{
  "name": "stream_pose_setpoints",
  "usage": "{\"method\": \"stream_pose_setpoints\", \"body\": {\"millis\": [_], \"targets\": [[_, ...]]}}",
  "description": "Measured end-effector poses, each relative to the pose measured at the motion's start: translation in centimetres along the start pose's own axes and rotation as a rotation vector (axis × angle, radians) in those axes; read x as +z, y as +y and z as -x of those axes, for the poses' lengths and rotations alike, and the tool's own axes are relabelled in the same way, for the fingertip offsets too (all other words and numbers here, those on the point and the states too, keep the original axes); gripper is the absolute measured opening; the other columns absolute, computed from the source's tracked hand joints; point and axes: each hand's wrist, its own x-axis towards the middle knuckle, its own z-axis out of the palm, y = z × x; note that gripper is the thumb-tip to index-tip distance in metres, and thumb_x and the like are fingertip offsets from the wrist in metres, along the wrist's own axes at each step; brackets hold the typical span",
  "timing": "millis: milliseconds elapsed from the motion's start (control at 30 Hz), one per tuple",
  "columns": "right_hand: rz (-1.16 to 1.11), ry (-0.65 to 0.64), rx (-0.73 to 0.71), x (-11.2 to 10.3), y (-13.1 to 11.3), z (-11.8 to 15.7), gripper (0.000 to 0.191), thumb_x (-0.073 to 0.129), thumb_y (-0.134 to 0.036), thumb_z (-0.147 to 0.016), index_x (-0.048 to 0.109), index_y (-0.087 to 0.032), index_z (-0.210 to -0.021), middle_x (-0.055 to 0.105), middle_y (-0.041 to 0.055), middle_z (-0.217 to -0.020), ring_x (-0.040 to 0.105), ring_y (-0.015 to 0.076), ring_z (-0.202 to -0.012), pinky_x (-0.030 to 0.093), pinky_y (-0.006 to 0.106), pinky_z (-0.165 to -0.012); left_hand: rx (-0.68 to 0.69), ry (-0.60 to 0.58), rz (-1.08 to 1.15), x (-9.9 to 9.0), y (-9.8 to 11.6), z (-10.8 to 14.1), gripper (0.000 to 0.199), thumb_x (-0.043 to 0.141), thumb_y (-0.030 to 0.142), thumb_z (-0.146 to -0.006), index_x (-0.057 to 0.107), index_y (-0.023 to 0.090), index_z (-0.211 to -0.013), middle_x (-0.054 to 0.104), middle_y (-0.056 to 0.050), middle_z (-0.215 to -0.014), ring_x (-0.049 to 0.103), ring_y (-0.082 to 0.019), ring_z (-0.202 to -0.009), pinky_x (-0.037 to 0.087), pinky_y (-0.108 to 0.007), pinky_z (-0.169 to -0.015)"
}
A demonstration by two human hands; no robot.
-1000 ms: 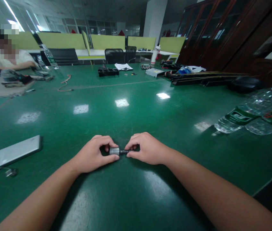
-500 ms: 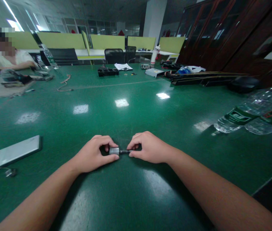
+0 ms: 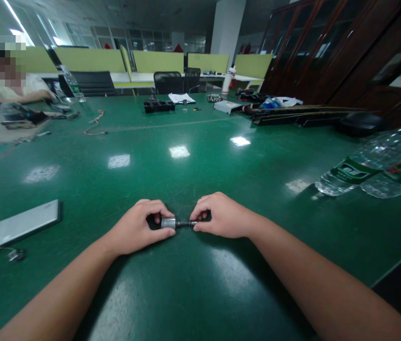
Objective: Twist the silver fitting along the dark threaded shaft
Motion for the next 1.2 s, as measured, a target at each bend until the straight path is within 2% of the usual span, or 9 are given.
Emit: {"method": "stream_pose_setpoints", "body": {"millis": [300,833,1200], "targets": [[0.045,-0.046,0.202,-1.6,0.7,0.5,0.015,0.072,-0.014,-0.069,0.078,-0.018,-0.083,0.071,0.0019,-0.076,0.062,0.0132,-0.067,0.044,0.024,-0.060,-0.020,0.005,0.000,0.1,0.1,-0.1,0.021,0.073,0.035,-0.079,0.069,0.019,-0.091,0.066,0.000,-0.080,0.060,-0.016,-0.074,0.043,-0.030,-0.077],[-0.025,-0.053,0.142,-1.1,0.6,0.3,0.017,0.074,-0.020,-0.071,0.078,-0.019,-0.088,0.072,0.0023,-0.078,0.062,0.0131,-0.070,0.045,0.023,-0.063,-0.014,0.012,0.000,0.0,0.3,0.0,0.021,0.073,0.035,-0.078,0.070,0.018,-0.091,0.066,0.000,-0.080,0.060,-0.016,-0.073,0.043,-0.031,-0.077],[-0.069,0.038,0.032,0.6,-1.0,0.1,0.015,0.070,-0.020,-0.080,0.075,-0.017,-0.093,0.071,0.0026,-0.080,0.062,0.0124,-0.071,0.045,0.023,-0.067,-0.010,0.022,0.019,0.1,0.4,-0.2,0.027,0.079,0.031,-0.071,0.070,0.019,-0.093,0.067,-0.001,-0.083,0.060,-0.016,-0.073,0.044,-0.029,-0.074]]}}
